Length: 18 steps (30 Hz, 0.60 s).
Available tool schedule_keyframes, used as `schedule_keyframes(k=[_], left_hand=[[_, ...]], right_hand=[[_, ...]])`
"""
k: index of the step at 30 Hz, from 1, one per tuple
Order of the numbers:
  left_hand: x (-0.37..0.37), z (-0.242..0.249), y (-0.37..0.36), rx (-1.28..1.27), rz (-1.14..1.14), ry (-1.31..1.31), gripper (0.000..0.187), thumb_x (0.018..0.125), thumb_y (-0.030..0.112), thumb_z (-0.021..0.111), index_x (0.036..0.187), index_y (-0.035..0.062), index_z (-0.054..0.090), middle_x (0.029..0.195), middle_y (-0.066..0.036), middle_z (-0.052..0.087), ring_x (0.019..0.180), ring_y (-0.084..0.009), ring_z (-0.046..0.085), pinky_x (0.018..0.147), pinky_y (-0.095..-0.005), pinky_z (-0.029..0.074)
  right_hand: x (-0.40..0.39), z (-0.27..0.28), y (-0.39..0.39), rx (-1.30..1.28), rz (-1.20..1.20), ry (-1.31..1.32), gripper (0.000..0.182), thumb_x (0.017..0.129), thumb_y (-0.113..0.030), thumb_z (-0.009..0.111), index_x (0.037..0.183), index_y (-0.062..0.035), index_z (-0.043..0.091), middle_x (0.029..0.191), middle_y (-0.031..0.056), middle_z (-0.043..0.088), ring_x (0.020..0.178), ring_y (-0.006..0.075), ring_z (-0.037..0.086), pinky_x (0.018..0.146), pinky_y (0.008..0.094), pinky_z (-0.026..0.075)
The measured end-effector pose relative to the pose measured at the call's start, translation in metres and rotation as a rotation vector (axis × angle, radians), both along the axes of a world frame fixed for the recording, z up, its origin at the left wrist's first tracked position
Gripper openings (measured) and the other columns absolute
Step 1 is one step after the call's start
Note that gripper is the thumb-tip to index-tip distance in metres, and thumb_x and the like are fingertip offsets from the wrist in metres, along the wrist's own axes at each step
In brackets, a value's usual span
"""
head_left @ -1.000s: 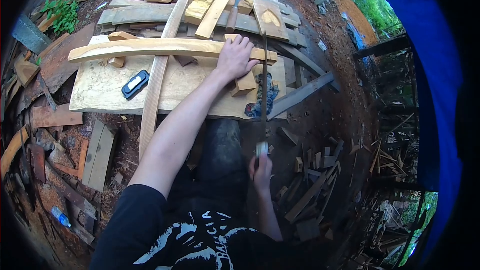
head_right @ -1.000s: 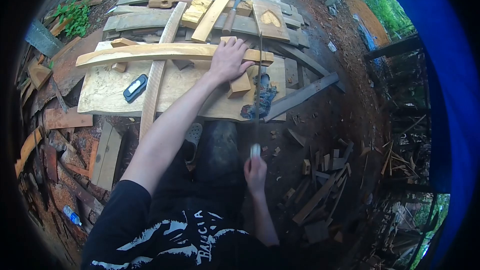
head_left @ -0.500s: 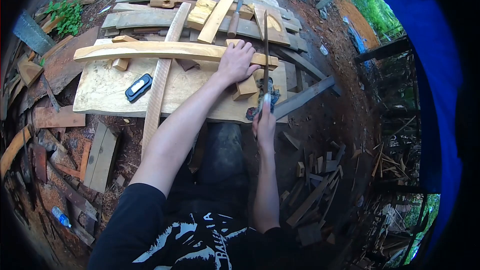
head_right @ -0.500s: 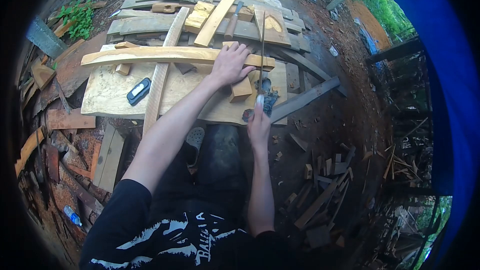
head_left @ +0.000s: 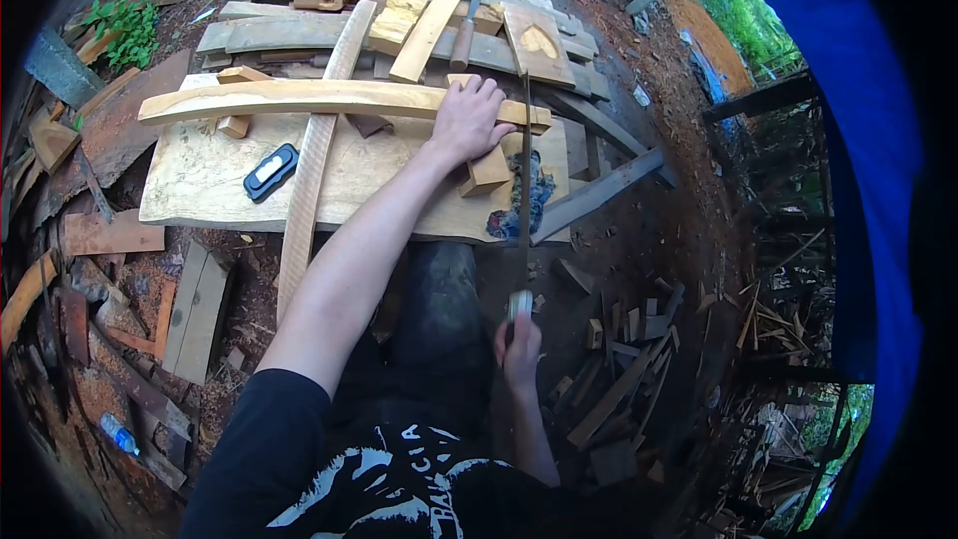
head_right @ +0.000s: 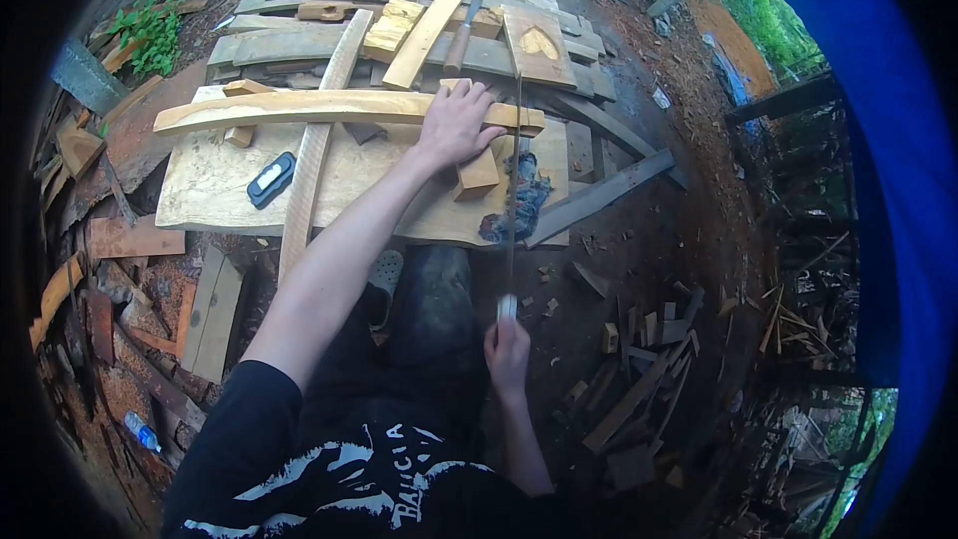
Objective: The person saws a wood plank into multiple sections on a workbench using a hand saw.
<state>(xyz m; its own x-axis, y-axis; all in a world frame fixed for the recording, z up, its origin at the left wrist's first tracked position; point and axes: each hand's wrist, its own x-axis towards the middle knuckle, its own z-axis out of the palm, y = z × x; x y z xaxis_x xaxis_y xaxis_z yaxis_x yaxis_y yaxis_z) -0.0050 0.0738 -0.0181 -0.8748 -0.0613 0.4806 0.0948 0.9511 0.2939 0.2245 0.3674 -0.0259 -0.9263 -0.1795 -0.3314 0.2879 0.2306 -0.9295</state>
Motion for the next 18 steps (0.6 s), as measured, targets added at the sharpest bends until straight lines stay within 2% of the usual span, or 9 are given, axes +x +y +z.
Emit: schedule_keyframes(k=[3, 6, 9, 11, 13, 15, 18], left_hand=[[-0.001, 0.0, 0.0, -0.019, -0.006, -0.037, 0.051, 0.089, 0.05, 0.07, 0.117, 0.0066, 0.065, 0.114, -0.007, 0.059, 0.114, -0.0245, 0.052, 0.093, -0.0405, 0.042], [-0.004, 0.0, -0.002, -0.005, -0.052, -0.01, 0.051, 0.09, 0.05, 0.07, 0.115, 0.0063, 0.064, 0.115, -0.007, 0.058, 0.114, -0.0248, 0.052, 0.092, -0.0405, 0.043], [-0.002, 0.001, -0.005, -0.001, -0.061, -0.022, 0.05, 0.09, 0.05, 0.07, 0.114, 0.0062, 0.064, 0.115, -0.007, 0.059, 0.114, -0.0251, 0.053, 0.092, -0.0403, 0.043], [-0.002, 0.0, -0.004, 0.001, -0.064, 0.003, 0.05, 0.09, 0.05, 0.07, 0.114, 0.0061, 0.064, 0.115, -0.007, 0.059, 0.113, -0.0251, 0.053, 0.091, -0.0401, 0.044], [0.0, 0.0, -0.003, -0.007, -0.064, 0.007, 0.05, 0.089, 0.05, 0.07, 0.113, 0.0062, 0.064, 0.114, -0.007, 0.059, 0.113, -0.025, 0.053, 0.091, -0.0401, 0.044], [-0.001, 0.0, -0.005, -0.017, -0.058, 0.012, 0.05, 0.089, 0.049, 0.071, 0.113, 0.0063, 0.065, 0.114, -0.007, 0.059, 0.112, -0.0249, 0.054, 0.09, -0.0401, 0.044], [-0.002, 0.001, -0.005, -0.005, -0.056, 0.023, 0.05, 0.088, 0.049, 0.072, 0.113, 0.0065, 0.065, 0.113, -0.007, 0.059, 0.112, -0.0246, 0.054, 0.09, -0.0401, 0.044]], right_hand=[[0.04, 0.02, 0.023, 0.004, -0.031, -0.049, 0.057, 0.109, -0.052, 0.042, 0.073, -0.0076, 0.051, 0.054, -0.0036, 0.043, 0.044, 0.0065, 0.041, 0.042, 0.0243, 0.028], [0.038, 0.028, 0.018, 0.047, -0.017, -0.034, 0.057, 0.108, -0.052, 0.042, 0.074, -0.0076, 0.051, 0.054, -0.0038, 0.043, 0.044, 0.0062, 0.041, 0.042, 0.0241, 0.028], [-0.006, 0.023, -0.012, 0.065, 0.004, -0.014, 0.056, 0.11, -0.049, 0.042, 0.073, -0.0082, 0.051, 0.053, -0.0041, 0.043, 0.044, 0.0063, 0.041, 0.043, 0.0247, 0.029], [-0.057, 0.004, -0.035, 0.132, 0.014, 0.118, 0.066, 0.109, -0.056, 0.035, 0.068, -0.0081, 0.05, 0.049, -0.0018, 0.042, 0.039, 0.0086, 0.04, 0.038, 0.0257, 0.03], [-0.11, 0.001, -0.066, 0.086, -0.004, 0.122, 0.068, 0.108, -0.06, 0.037, 0.063, -0.0093, 0.047, 0.049, -0.0024, 0.04, 0.038, 0.0086, 0.038, 0.037, 0.0262, 0.03], [-0.154, 0.007, -0.093, 0.061, -0.032, 0.084, 0.068, 0.107, -0.063, 0.038, 0.066, -0.0091, 0.048, 0.049, -0.0028, 0.039, 0.037, 0.0085, 0.037, 0.037, 0.0265, 0.029], [-0.177, 0.011, -0.112, 0.035, -0.092, 0.024, 0.068, 0.106, -0.064, 0.038, 0.069, -0.0088, 0.049, 0.049, -0.0032, 0.038, 0.037, 0.0087, 0.036, 0.037, 0.0264, 0.028]])
